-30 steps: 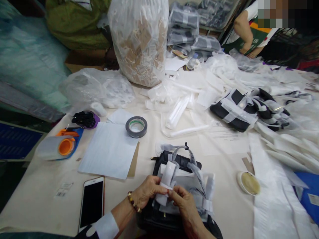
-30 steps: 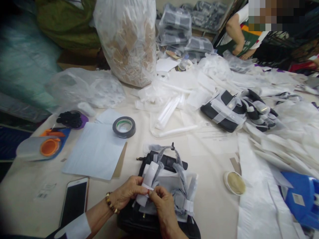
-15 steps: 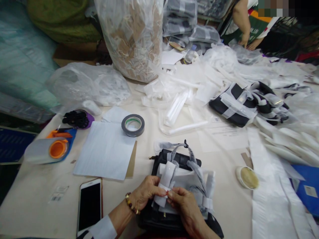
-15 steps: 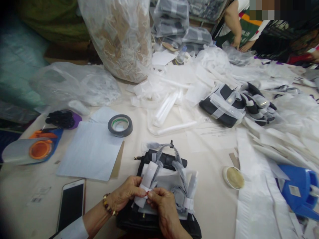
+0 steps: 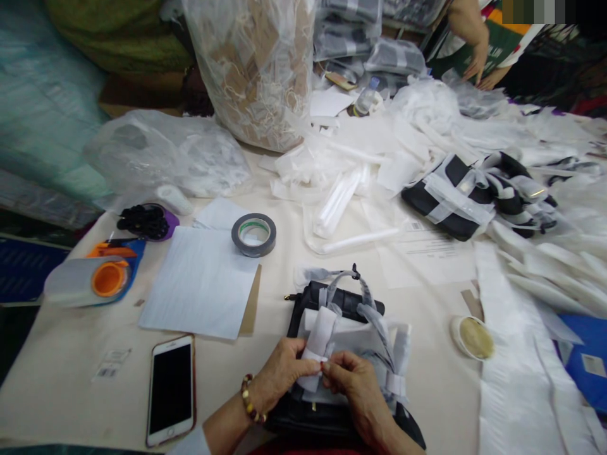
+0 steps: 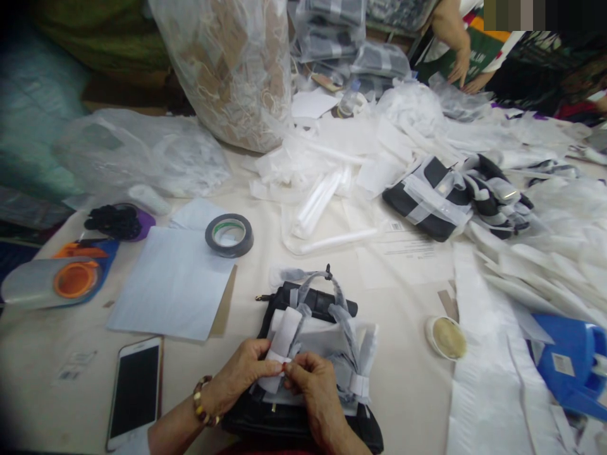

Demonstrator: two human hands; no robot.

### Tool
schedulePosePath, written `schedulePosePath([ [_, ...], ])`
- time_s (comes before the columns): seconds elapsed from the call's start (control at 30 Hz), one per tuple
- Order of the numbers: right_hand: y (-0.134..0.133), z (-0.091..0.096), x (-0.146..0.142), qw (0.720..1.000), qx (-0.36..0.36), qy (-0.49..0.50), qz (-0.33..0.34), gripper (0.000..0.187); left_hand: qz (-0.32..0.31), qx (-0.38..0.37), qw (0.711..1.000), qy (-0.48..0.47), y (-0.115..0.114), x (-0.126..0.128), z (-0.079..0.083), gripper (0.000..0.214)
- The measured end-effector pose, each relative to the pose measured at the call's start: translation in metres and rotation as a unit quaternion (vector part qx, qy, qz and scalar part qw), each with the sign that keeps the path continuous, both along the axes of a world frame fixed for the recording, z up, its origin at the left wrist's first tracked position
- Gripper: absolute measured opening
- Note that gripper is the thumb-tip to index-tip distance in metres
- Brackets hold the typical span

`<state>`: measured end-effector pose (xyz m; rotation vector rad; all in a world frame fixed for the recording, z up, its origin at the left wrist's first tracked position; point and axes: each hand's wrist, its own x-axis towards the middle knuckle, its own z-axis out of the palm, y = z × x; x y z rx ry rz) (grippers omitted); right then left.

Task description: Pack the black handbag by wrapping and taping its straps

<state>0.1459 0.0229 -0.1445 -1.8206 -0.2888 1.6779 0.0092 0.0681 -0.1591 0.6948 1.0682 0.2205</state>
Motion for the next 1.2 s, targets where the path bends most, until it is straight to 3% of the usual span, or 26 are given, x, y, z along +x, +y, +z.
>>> schedulePosePath([
  [0.23, 0.001, 0.001, 0.001, 1.0, -0.002, -0.007, -0.006, 0.023, -0.067, 0.083, 0.994, 0.026, -0.004, -0.004, -0.001, 0.029],
  [0.57, 0.005, 0.001, 0.004, 0.998, -0.026, -0.017, 0.049, 0.024, -0.079, 0.122, 0.987, 0.068, -0.004, -0.002, 0.002, 0.031],
  [0.77, 0.004, -0.001, 0.002, 0.993, -0.014, -0.076, 0.085, 0.021, -0.107, 0.211, 0.961, 0.147, -0.007, 0.005, 0.005, 0.021],
  [1.03, 0.008, -0.003, -0.01, 0.982, 0.005, -0.175, 0.068, 0.01, -0.173, 0.284, 0.914, 0.234, -0.013, 0.011, 0.001, 0.014],
  [1.2, 0.011, -0.002, -0.011, 0.969, 0.003, -0.226, 0.1, 0.011, -0.204, 0.313, 0.898, 0.232, -0.015, 0.008, -0.001, 0.014],
])
